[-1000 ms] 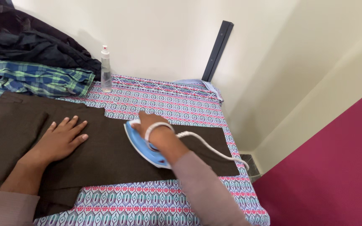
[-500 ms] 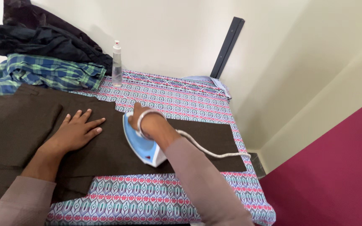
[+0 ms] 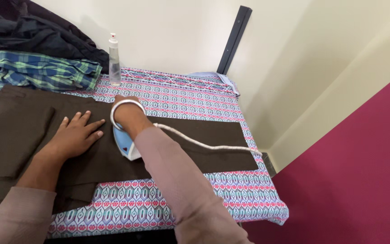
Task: The person irons a pair of dark trousers laid out on an ironing board. They use a blue and white electric iron, moving it back and forth across the fabric while holding the garment steady with their left hand. The ironing board is covered with a patterned cloth, and other folded clothes are visible in the background.
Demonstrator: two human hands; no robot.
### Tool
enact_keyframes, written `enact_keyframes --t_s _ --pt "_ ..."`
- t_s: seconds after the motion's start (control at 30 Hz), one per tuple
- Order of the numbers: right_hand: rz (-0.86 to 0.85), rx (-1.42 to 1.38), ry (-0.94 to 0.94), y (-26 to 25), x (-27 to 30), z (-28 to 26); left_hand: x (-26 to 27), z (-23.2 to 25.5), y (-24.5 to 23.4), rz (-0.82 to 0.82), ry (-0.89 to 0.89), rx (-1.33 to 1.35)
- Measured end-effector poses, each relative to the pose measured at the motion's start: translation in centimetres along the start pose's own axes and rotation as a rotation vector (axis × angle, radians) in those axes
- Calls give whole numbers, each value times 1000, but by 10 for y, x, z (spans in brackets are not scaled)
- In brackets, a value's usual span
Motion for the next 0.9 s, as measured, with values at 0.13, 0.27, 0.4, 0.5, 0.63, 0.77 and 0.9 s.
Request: enact_keyframes --t_s 0.13,0.27,0.4,0.5,0.63,0.77,0.9 --pt "-18 -25 6 -1 -1 0 0 1 -1 -18 8 16" --pt "-110 55 -7 -6 64 11 -1 0 -2 -24 -1 31" --pt "-224 185 -42 -1 130 16 1 1 -1 -23 -9 50" --pt "-154 84 -47 -4 128 12 1 2 0 -47 -19 50" --pt "-152 -62 4 -4 87 8 1 4 -2 -40 -17 54" --pt "-134 79 14 -11 46 0 0 3 0 -70 -22 47" --pt "-125 -74 113 -12 47 9 0 1 1 -86 -22 63"
Point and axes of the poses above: each hand's wrist, its own x-axis away from the middle knuckle, its own y-axis out of the palm, z = x × y, the point moved 9 cm from there along -x, towards the middle knuckle, and after that the axes turned 14 degrees about y, right-handed, at the moved point
